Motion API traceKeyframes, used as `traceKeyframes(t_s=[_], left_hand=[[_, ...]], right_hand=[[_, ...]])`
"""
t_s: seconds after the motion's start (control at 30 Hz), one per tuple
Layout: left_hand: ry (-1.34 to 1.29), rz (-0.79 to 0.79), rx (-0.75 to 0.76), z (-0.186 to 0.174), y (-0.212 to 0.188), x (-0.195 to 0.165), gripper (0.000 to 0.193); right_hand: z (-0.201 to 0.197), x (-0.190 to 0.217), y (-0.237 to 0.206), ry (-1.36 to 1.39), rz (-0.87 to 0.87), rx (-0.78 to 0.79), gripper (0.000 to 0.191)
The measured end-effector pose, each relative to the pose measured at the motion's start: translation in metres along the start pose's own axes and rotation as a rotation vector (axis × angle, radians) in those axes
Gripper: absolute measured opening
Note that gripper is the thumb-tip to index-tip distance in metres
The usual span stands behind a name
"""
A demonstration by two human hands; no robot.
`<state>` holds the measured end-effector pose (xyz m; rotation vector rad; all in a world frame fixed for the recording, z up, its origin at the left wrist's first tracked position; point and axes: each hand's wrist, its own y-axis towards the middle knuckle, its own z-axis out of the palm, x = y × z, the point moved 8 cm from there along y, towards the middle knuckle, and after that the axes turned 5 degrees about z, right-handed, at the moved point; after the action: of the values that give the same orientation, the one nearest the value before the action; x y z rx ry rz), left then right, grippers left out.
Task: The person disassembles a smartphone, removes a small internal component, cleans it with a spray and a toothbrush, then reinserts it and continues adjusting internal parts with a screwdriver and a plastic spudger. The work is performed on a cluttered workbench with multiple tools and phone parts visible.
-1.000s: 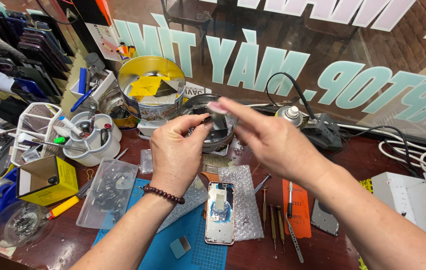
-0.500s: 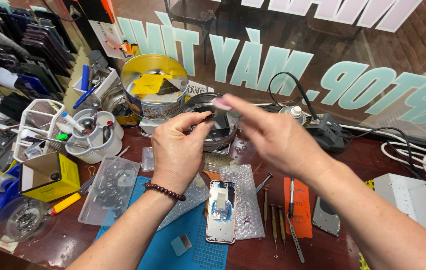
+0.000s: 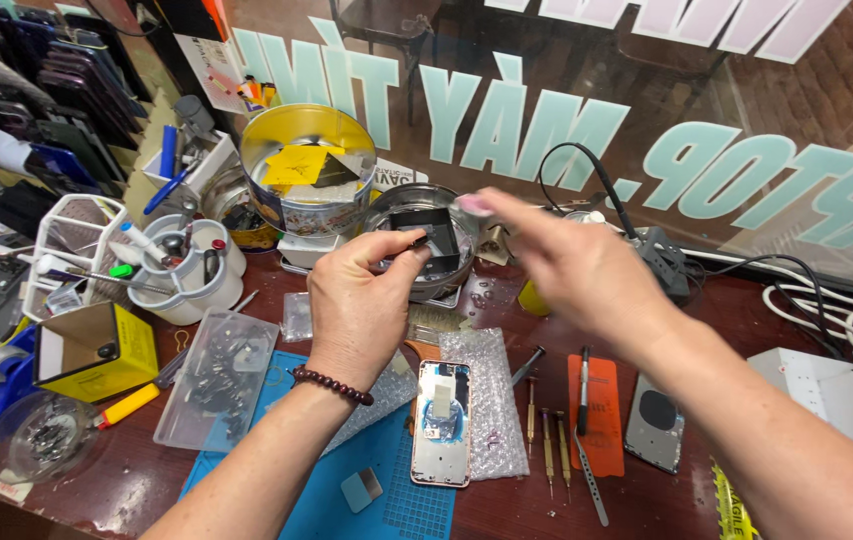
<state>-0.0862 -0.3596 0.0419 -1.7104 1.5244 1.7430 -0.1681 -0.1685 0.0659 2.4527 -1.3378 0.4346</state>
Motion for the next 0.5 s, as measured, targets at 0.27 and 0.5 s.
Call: traceKeyframes(t_s=[0.27,0.5], left_hand=[[0.01,-0.23,0.041,0.006,0.0,0.036,0.019],[0.033,-0.207,0.06,0.009,0.0,0.027,0.018]], right_hand=[[-0.014,-0.124,0.0,0.02,0.399,-0.226,0.046],[0.006,-0.123,-0.011,-0.16,0.488,-0.092,0.047]])
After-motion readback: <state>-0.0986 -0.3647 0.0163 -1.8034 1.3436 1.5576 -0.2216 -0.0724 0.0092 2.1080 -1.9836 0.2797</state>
